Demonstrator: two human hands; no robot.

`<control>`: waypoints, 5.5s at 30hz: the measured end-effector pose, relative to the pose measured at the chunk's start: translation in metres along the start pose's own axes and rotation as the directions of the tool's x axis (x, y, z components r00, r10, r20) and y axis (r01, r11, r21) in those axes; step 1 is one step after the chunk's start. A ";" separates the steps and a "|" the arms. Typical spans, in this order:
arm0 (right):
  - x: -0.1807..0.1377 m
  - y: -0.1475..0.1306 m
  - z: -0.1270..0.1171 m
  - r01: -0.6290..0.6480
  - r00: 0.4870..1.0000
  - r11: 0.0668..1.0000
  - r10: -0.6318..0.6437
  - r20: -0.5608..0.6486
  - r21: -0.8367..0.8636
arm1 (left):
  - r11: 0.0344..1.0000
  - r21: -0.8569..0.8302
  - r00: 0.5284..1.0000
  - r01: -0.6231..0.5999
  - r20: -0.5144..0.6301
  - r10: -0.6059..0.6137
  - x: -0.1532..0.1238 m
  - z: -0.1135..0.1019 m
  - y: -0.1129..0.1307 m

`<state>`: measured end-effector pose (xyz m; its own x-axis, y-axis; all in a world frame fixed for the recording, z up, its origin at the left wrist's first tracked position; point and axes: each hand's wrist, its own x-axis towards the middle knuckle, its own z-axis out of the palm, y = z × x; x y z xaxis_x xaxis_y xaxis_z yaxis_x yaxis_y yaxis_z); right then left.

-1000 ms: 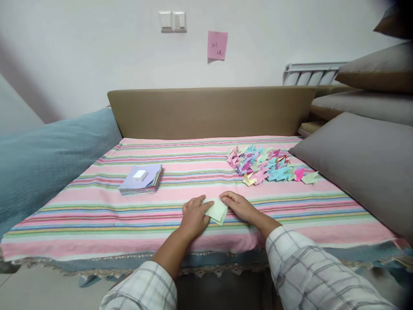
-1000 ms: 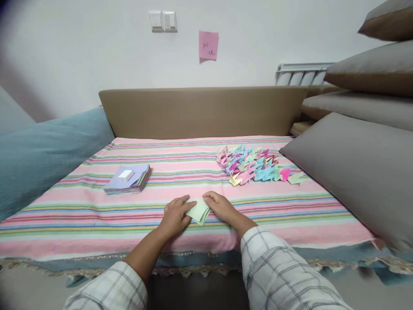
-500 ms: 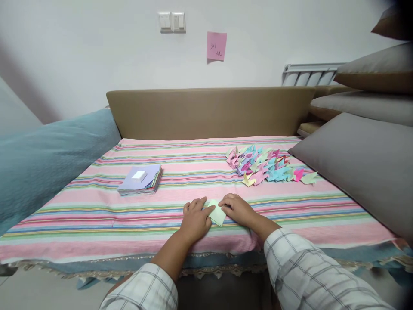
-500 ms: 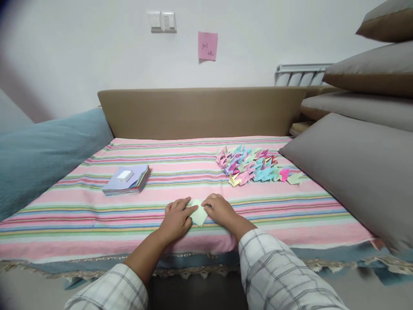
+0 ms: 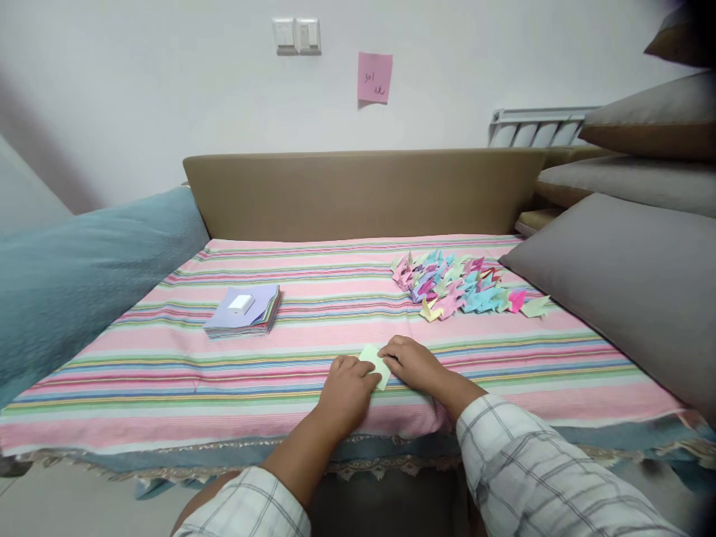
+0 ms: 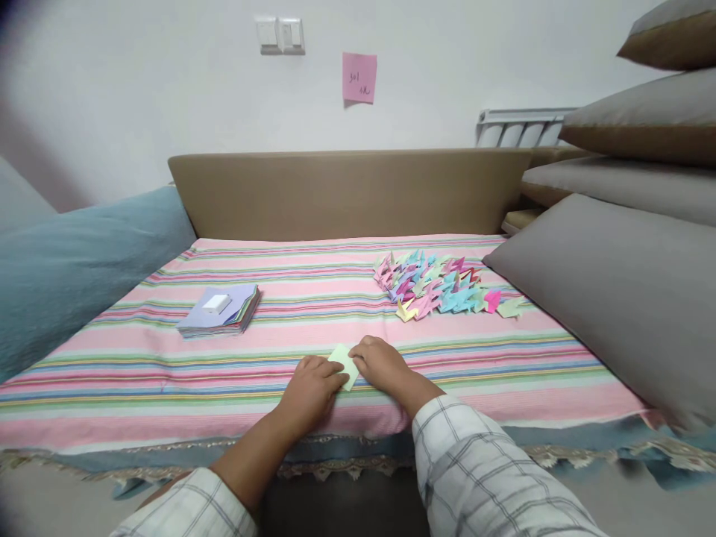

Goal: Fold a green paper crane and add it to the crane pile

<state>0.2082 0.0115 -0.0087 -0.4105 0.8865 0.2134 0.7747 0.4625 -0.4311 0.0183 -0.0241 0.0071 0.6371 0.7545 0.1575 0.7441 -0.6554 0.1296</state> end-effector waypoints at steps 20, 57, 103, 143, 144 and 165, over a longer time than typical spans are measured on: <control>0.011 -0.013 0.006 -0.012 0.999 0.987 0.020 0.047 -0.163 | 0.998 0.055 0.999 -0.012 0.044 0.009 -0.005 0.000 0.010; 0.006 -0.010 0.008 -0.053 0.999 0.994 0.054 -0.010 0.101 | 0.942 -0.160 0.954 0.295 -0.006 -0.299 -0.011 -0.024 -0.040; 0.016 -0.029 0.028 0.025 0.995 0.993 -0.013 -0.102 0.119 | 0.763 -0.406 0.830 0.504 -0.020 -0.558 -0.012 -0.017 -0.043; 0.028 -0.039 0.036 0.095 0.992 0.995 -0.094 -0.081 0.012 | 0.825 -0.371 0.860 0.427 -0.115 -0.497 -0.009 -0.009 -0.045; 0.027 -0.039 0.036 0.096 0.992 0.995 -0.095 -0.079 0.012 | 0.821 -0.380 0.863 0.425 -0.105 -0.495 -0.008 -0.009 -0.045; 0.026 -0.034 0.040 0.128 0.982 0.988 -0.114 -0.152 0.083 | 0.566 -0.804 0.894 0.183 -0.104 -0.436 -0.014 0.001 -0.058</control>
<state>0.1519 0.0185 -0.0235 -0.4185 0.8192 0.3920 0.6735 0.5695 -0.4712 -0.0341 0.0034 -0.0038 0.2240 0.9567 0.1859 0.3759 -0.2608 0.8892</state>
